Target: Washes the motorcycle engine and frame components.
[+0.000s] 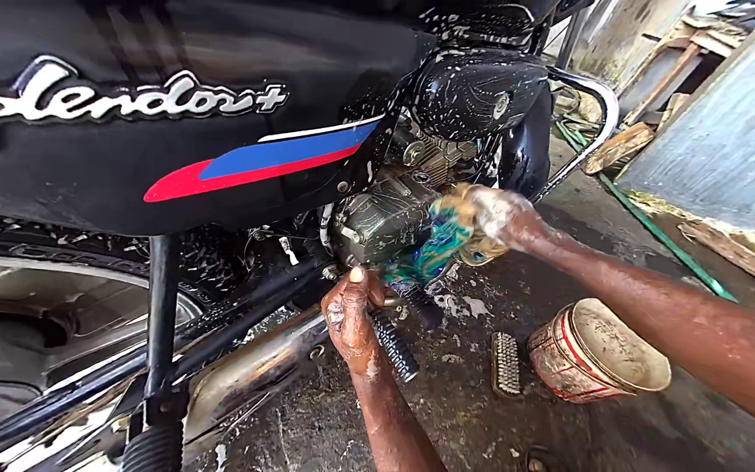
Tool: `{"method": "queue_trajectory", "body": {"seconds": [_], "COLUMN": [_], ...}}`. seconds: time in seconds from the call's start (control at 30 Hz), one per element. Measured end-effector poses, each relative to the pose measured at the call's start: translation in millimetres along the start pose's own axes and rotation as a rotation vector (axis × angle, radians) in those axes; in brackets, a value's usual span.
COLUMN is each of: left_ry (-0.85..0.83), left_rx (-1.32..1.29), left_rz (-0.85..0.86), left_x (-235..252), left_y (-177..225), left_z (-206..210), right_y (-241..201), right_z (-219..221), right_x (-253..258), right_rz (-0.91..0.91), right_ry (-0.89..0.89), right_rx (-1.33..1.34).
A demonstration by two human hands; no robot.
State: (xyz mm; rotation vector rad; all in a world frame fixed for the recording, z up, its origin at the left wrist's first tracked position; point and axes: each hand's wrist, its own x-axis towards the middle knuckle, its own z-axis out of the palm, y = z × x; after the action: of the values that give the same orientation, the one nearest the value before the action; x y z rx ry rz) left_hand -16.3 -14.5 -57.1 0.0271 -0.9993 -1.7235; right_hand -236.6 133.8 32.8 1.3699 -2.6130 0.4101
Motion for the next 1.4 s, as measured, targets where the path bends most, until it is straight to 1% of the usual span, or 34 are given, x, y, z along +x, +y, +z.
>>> {"method": "queue_trajectory", "body": {"seconds": [0.07,0.1,0.13,0.17,0.2,0.3,0.37,0.43,0.57,0.63,0.73,0.87,0.9,0.93,1.0,1.03,1.07,1.1,1.17,1.27,1.3,1.33,1.4], "left_ry": [0.01,0.01,0.008,0.001,-0.008,-0.026,-0.023,-0.031,-0.057,-0.062,-0.079,-0.078,-0.073,-0.07,-0.082,-0.09,-0.091,-0.095,-0.11,-0.159,-0.175,-0.198,-0.299], "left_rx": [-0.01,-0.023,-0.033,-0.037,-0.036,-0.018,0.012,0.049,0.085,0.08,0.098,0.122,0.128,0.133,0.131,0.125,0.123,0.124,0.163,0.401,0.458,0.492,0.518], "left_rz": [-0.002,-0.001,-0.003,-0.003,0.003,0.011,0.015,0.009,0.017,0.012,0.005,-0.045,-0.055,-0.066,-0.093,-0.106,-0.12,-0.138,-0.181,-0.28,-0.308,-0.337,-0.394], "left_x": [0.4,0.8,0.7,0.6,0.7,0.2,1.5,0.5,3.1,1.6,2.3,1.6,1.8,1.9,2.7,3.5,5.0,6.9,10.3,18.7,22.1,26.0,33.6], "left_y": [-0.8,-0.9,-0.7,-0.8,-1.4,-2.5,-3.0,-4.9,-6.3,-3.5,-0.5,2.1,3.6,5.5,7.5,7.3,6.8,6.8,8.4,7.5,6.3,6.2,8.6], "left_z": [-0.3,0.1,0.6,0.5,-0.4,0.0,6.3,11.4,15.6,16.3,16.0,15.8,17.4,19.3,19.8,19.4,18.6,17.8,19.3,37.2,43.7,46.5,44.4], "right_y": [-3.6,-12.7,-24.8,-37.6,-52.0,-92.2,-99.8,-97.8,-106.5,-98.1,-78.4,-42.2,-30.8,-18.8,8.8,22.4,36.3,46.6,58.7,69.1,69.2,65.0,48.8], "right_z": [-11.4,-13.0,-10.5,-2.4,10.0,53.9,58.4,54.6,46.8,50.2,51.9,45.0,39.1,30.1,12.3,3.6,-1.8,-10.4,-37.5,-69.2,-69.9,-62.3,-24.2], "right_x": [12.3,21.7,30.8,38.6,43.5,44.6,54.2,65.9,85.1,80.5,57.5,19.8,15.1,14.2,17.8,19.5,22.3,25.6,33.3,42.4,45.1,46.9,54.1], "right_rz": [0.237,0.317,0.36,0.36,0.35,0.228,0.195,0.178,0.261,0.236,0.122,0.01,0.027,0.093,0.303,0.4,0.451,0.466,0.48,0.457,0.421,0.359,0.215], "right_ry": [0.218,0.333,0.423,0.478,0.458,0.166,0.079,0.034,-0.042,-0.045,0.022,0.109,0.088,0.031,-0.068,-0.029,0.087,0.218,0.485,0.83,0.894,0.918,0.884], "right_rx": [0.318,0.448,0.551,0.58,0.548,0.221,0.054,0.01,0.068,0.136,0.192,0.093,0.125,0.189,0.408,0.555,0.723,0.886,1.09,1.343,1.411,1.466,1.468]}}
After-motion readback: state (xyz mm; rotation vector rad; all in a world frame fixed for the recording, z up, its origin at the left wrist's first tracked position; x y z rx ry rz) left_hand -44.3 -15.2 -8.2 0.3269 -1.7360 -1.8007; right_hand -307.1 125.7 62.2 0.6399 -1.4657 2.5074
